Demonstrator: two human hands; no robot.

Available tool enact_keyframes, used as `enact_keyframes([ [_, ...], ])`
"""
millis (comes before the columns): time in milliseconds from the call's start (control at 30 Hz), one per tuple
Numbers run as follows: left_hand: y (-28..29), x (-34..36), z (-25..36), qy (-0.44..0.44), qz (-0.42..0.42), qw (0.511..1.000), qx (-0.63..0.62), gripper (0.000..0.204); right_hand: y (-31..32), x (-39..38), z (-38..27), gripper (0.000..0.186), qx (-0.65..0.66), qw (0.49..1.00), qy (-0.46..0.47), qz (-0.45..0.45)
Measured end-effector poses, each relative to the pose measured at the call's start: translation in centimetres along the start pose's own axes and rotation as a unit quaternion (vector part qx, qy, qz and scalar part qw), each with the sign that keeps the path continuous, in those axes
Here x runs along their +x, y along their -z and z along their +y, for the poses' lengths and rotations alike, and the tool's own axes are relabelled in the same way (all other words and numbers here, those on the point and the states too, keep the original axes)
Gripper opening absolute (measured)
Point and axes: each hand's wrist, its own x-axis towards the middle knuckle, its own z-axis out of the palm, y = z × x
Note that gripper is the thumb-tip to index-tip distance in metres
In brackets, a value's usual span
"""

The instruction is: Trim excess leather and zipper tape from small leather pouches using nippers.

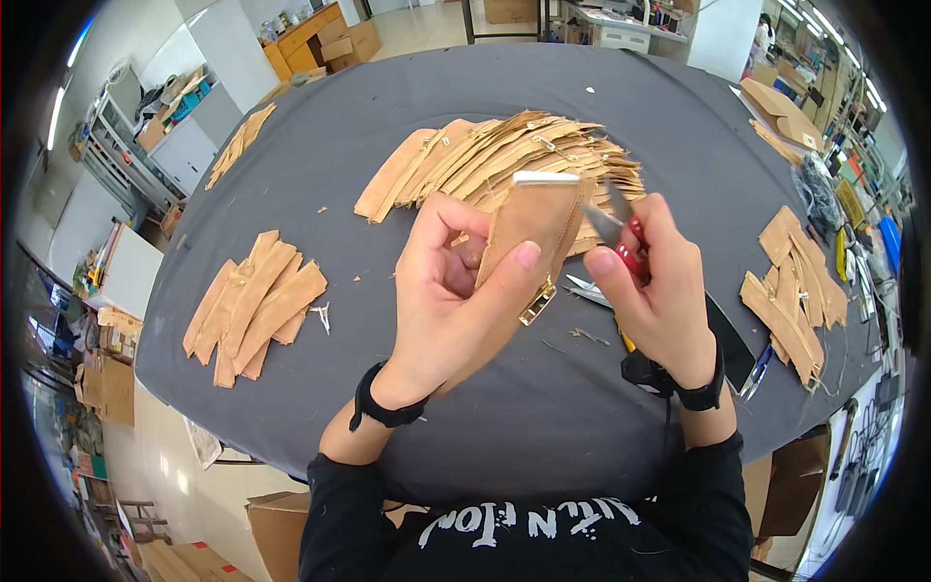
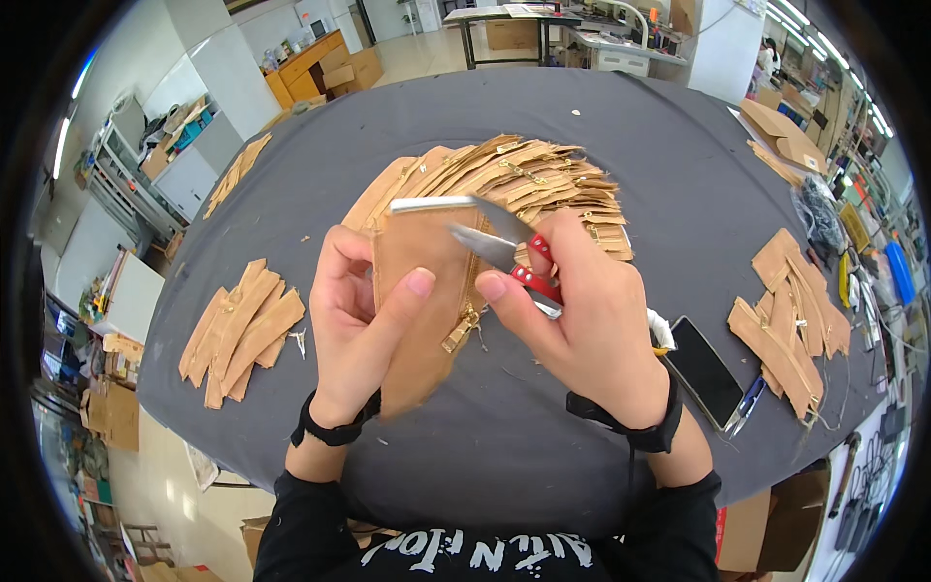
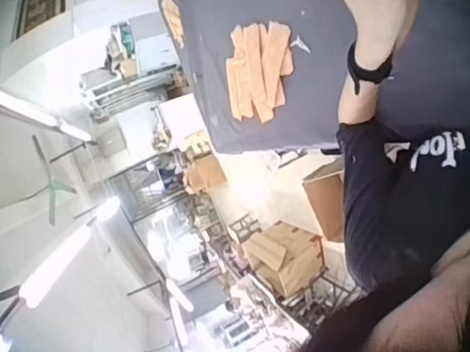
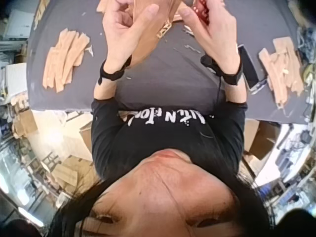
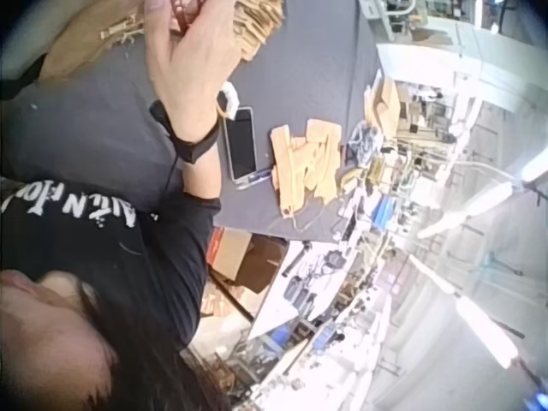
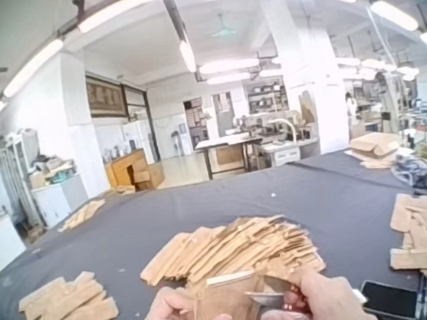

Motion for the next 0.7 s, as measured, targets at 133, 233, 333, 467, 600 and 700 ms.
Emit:
enact_keyframes([
  [133,-0.20,-0.17,-0.22,0.006,-0.010,1.000,0.014,0.022,-0.02,-0.32,-0.04,0.028,-0.063,0.996,0.063,-0.026],
  [233,-0.43,-0.36,-0.23,0.022,-0.026,0.999,0.030,0.023,-0.22,-0.43,-0.24,0.031,-0.098,0.990,0.094,-0.036],
  [333,-0.24,-0.44,-0.71,0.009,-0.041,0.996,0.079,0.023,-0.36,-0.35,-0.12,0.028,-0.110,0.988,0.105,-0.015],
  [467,-0.11,-0.31,-0.61,0.016,-0.038,0.997,0.071,0.022,-0.17,-0.12,-0.25,0.025,-0.126,0.986,0.109,0.010],
  [600,-0.34,-0.26,-0.31,0.041,-0.040,0.998,0.008,0.023,0.16,-0.12,-0.03,0.027,-0.114,0.989,0.092,0.001],
  [700,-0.41,-0.27,-0.47,0.027,-0.023,0.999,0.010,0.024,0.18,-0.14,0.13,0.028,-0.114,0.988,0.103,-0.014],
])
